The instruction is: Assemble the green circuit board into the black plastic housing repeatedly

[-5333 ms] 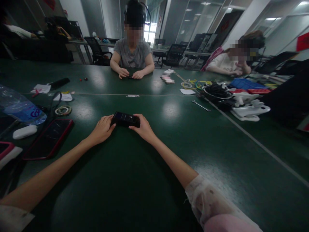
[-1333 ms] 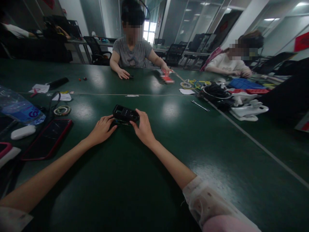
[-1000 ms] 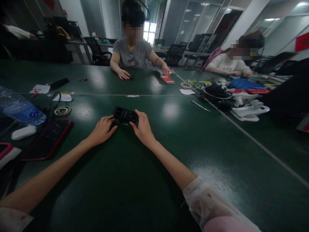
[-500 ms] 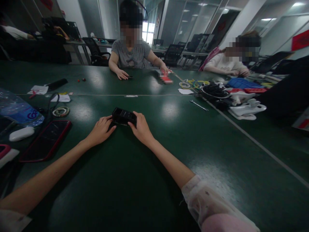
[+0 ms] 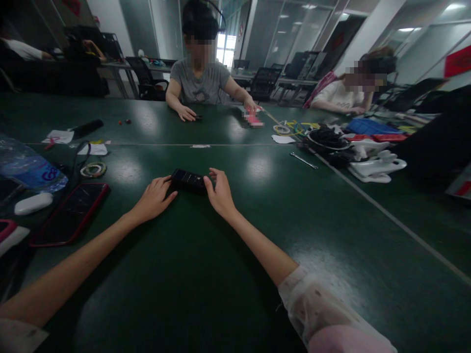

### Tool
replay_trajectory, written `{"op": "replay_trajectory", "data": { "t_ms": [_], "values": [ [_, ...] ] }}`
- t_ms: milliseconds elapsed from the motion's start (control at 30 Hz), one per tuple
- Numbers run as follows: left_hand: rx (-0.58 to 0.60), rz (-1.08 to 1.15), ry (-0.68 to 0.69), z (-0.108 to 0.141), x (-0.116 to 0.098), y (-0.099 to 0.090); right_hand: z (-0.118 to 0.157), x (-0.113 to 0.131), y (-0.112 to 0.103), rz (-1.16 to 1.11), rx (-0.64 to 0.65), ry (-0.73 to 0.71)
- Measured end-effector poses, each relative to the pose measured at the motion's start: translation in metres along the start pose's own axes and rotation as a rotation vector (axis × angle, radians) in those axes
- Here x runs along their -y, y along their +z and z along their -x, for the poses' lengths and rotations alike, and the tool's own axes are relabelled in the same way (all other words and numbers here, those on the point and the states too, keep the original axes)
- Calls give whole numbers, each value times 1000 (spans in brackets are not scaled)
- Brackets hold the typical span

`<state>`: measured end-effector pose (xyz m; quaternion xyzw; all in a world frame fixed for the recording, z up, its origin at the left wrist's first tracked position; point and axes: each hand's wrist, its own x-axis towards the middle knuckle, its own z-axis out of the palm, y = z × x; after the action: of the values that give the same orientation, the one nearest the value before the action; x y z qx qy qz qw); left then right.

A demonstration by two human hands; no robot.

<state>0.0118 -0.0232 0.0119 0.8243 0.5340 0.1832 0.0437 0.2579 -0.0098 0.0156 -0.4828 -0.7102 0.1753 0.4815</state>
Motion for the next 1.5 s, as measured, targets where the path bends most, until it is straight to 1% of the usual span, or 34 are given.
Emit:
{"op": "replay_trajectory", "data": {
  "t_ms": [133,233,433,567,667,867,1100,1233,1500],
  "values": [
    [21,6,-5,1,-2,-4,-5,-13,2,-172,-23,168],
    [12,6,-4,1,-3,-5,-6,-16,2,-250,5,211],
    [2,12,-4,0,-1,-2,-4,-4,-3,-239,141,178],
    [-1,12,0,0,0,-1,-3,0,-4,-222,187,162],
    [1,6,-2,0,-1,-2,-2,1,-4,-189,219,121],
    [-17,3,-1,0,-2,-1,-1,-1,-1,-149,203,77],
    [1,7,-5,0,-3,-3,-1,-7,-1,-120,241,19],
    [17,0,-13,0,-5,-5,-1,-8,-1,-111,247,23],
    [8,8,-9,0,-4,-5,-1,-5,-2,-119,260,52]
  ]
}}
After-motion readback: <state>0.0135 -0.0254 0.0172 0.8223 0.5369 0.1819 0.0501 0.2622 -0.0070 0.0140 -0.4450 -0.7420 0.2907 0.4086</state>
